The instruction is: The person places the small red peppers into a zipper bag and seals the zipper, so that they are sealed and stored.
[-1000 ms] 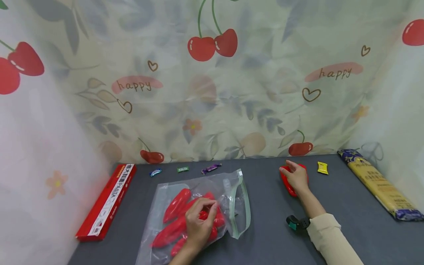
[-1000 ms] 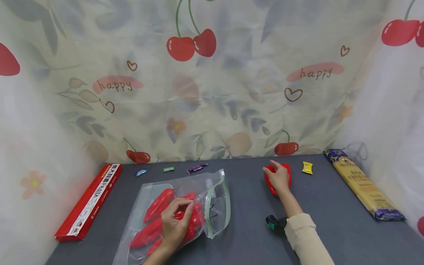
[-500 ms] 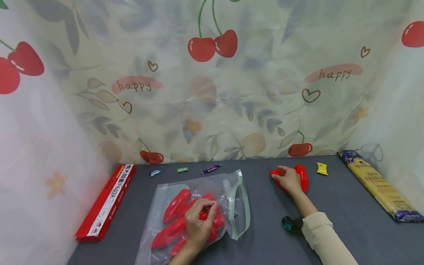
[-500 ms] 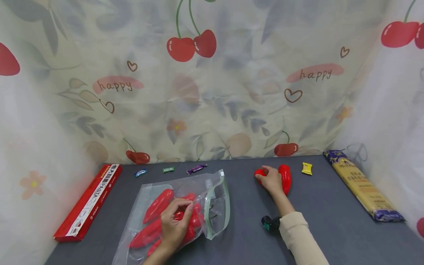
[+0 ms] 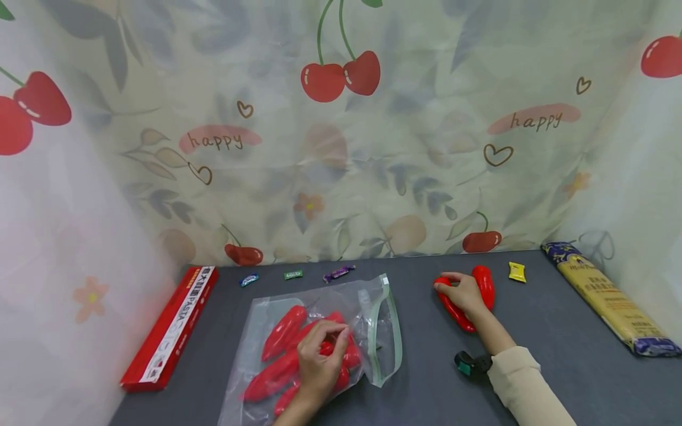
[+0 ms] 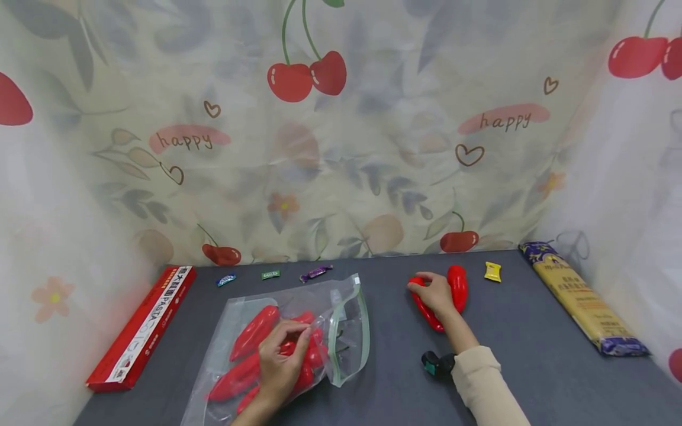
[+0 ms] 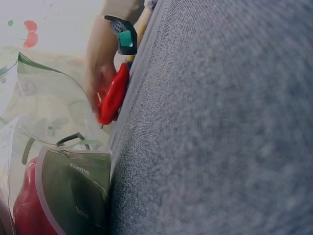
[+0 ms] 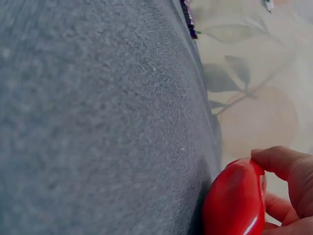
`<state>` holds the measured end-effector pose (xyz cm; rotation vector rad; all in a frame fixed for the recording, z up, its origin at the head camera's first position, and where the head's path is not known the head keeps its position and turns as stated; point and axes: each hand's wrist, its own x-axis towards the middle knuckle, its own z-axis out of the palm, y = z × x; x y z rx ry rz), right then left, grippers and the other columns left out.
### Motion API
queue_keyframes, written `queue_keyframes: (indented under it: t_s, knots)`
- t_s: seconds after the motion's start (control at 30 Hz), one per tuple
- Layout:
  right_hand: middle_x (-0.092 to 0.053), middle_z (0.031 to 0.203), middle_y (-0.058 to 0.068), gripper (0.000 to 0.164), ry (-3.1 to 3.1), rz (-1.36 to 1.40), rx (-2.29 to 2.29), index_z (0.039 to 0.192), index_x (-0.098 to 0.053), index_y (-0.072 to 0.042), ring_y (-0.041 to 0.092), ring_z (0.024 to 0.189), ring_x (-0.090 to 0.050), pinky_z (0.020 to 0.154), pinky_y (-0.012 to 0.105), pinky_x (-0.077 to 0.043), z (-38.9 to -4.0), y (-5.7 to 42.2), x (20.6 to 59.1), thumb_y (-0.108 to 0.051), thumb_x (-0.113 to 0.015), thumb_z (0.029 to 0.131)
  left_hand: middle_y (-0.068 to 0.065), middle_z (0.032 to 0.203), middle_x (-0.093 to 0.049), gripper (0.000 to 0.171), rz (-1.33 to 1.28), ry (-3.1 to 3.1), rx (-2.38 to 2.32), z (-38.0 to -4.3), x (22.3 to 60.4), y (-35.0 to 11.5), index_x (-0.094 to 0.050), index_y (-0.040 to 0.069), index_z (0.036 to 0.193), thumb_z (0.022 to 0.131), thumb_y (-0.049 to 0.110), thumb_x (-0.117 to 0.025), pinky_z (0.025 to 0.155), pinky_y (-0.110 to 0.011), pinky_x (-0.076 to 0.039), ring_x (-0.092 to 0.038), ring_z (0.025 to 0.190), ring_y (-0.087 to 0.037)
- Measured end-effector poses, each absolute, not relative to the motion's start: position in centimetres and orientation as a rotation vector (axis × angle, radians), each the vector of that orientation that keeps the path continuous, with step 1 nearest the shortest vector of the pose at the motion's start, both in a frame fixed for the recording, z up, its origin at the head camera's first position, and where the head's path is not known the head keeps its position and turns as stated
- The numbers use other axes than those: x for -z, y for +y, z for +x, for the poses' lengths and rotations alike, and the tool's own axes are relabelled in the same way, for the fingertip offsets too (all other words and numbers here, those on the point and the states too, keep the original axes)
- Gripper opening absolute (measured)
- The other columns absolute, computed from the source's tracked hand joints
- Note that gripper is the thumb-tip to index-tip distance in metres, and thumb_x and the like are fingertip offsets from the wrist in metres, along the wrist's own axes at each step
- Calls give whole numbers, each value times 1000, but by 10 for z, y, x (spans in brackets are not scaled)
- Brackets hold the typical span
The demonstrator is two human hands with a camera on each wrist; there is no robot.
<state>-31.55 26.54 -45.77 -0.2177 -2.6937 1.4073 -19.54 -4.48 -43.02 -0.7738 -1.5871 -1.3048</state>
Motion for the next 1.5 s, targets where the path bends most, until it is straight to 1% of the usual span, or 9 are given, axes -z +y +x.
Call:
queue_keyframes:
  t_s: [0.17, 0.33, 0.43, 0.57, 0.67, 0.8, 0.97, 1.27, 1.5]
  knots:
    - [-51, 119, 20, 54, -2608, -277, -1553, 128, -50, 0, 20, 95, -47, 69, 17, -42, -311, 270, 457, -33, -60, 87, -12, 69, -61, 21, -772, -1592, 1302, -191, 423, -44, -63, -5, 79, 64, -19, -65, 53, -16, -48, -54, 57, -13]
    - [-53, 113, 20, 65, -2546, -315, -1712, 136, -35, 4, 4, 68, -51, 61, 20, -48, -305, 270, 454, -34, -58, 88, -12, 70, -61, 20, -772, -1583, 1304, -193, 427, -44, -63, -4, 80, 66, -18, -65, 53, -15, -48, -54, 58, -11]
    - [-44, 130, 27, 75, -2455, -307, -1930, 143, -13, 5, 9, 84, -58, 78, 27, -54, -299, 266, 452, -30, -54, 91, -11, 70, -61, 20, -775, -1579, 1303, -194, 428, -44, -63, -4, 80, 66, -17, -65, 53, -15, -48, -54, 59, -11]
    - [-18, 149, 25, 81, -2148, -321, -2325, 145, 8, -2, 23, 120, -42, 102, 42, -38, -289, 249, 445, -25, -49, 93, -12, 70, -61, 20, -779, -1578, 1297, -193, 427, -44, -63, -4, 79, 65, -18, -65, 53, -15, -48, -54, 58, -12]
    - [-14, 150, 20, 82, -1876, -315, -2544, 145, 15, -8, 14, 112, -50, 97, 36, -44, -280, 229, 441, -21, -48, 93, -12, 69, -61, 21, -774, -1587, 1293, -192, 425, -44, -63, -4, 79, 64, -19, -65, 54, -15, -48, -54, 58, -13]
    - [-45, 126, 7, 76, -1686, -276, -2618, 146, 6, -10, 1, 80, -58, 74, 24, -52, -268, 203, 442, -13, -48, 93, -12, 69, -61, 21, -775, -1591, 1293, -192, 424, -43, -62, -5, 79, 64, -19, -65, 53, -16, -48, -54, 57, -13]
    - [-60, 84, -13, 65, -1700, -236, -2521, 142, -14, -4, 2, 80, -59, 71, 23, -53, -256, 180, 455, -6, -53, 90, -12, 69, -60, 20, -781, -1583, 1300, -191, 424, -43, -62, -5, 79, 64, -19, -65, 53, -16, -48, -54, 57, -13]
    - [-66, 100, -1, 44, -1796, -149, -2434, 134, -37, 10, 4, 85, -65, 78, 20, -53, -236, 175, 473, -2, -47, 93, -11, 68, -60, 21, -774, -1590, 1297, -189, 423, -44, -62, -4, 78, 64, -19, -66, 52, -16, -48, -53, 57, -13]
    - [-68, 83, -5, 38, -1753, -205, -2326, 119, -48, 18, 7, 74, -68, 74, 22, -55, -237, 183, 475, 3, -57, 85, -12, 69, -61, 21, -777, -1584, 1301, -190, 422, -44, -62, -5, 78, 64, -19, -65, 53, -16, -47, -53, 58, -13]
